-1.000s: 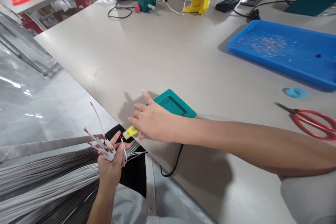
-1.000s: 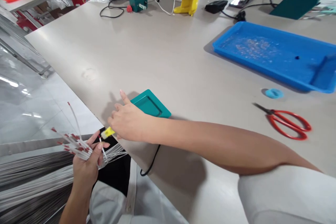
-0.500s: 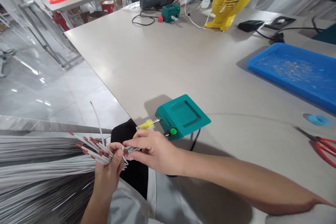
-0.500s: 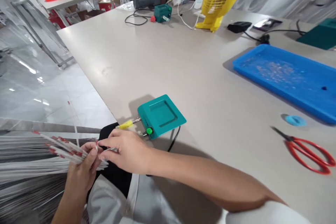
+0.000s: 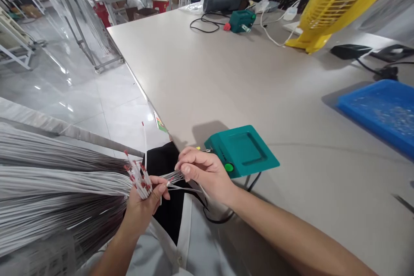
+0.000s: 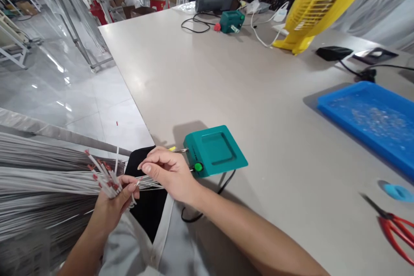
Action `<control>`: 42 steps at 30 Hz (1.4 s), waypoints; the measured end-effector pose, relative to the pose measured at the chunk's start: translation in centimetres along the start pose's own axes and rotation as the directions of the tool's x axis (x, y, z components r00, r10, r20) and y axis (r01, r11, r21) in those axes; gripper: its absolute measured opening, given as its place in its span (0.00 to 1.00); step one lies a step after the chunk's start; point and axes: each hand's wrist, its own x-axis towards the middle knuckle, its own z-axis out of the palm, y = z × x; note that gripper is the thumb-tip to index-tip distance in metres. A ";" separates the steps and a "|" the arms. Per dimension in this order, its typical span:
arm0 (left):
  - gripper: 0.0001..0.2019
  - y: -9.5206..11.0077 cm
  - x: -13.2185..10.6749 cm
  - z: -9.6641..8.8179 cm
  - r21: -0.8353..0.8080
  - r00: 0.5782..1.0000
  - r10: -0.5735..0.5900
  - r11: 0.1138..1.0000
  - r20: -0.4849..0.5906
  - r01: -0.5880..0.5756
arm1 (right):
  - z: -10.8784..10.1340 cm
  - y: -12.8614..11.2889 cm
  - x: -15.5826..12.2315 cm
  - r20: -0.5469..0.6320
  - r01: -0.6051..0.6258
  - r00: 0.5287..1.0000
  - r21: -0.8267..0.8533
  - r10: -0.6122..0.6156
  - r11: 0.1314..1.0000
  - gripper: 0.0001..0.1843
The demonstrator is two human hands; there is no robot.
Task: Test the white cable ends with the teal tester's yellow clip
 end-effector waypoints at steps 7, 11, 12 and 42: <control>0.14 0.2 0.2 0.5 0.167 0.975 0.107 0.983 -0.192 -0.075 | -0.1 0.3 -0.3 0.056 0.015 0.998 -0.189 -0.004 0.982 0.06; 0.13 0.4 0.2 0.7 0.182 0.992 0.125 0.976 -0.013 -0.121 | 0.7 1.2 -0.7 0.149 -0.001 0.987 -0.393 0.065 0.920 0.06; 0.13 0.3 0.2 0.7 0.193 0.991 0.123 0.972 0.054 -0.131 | 0.9 1.4 -0.8 0.168 0.011 0.983 -0.435 0.069 0.900 0.06; 0.13 1.1 0.3 1.8 0.052 0.962 0.123 0.992 -0.243 -0.114 | 1.1 2.9 -1.7 0.195 0.146 0.981 -0.638 -0.026 0.756 0.08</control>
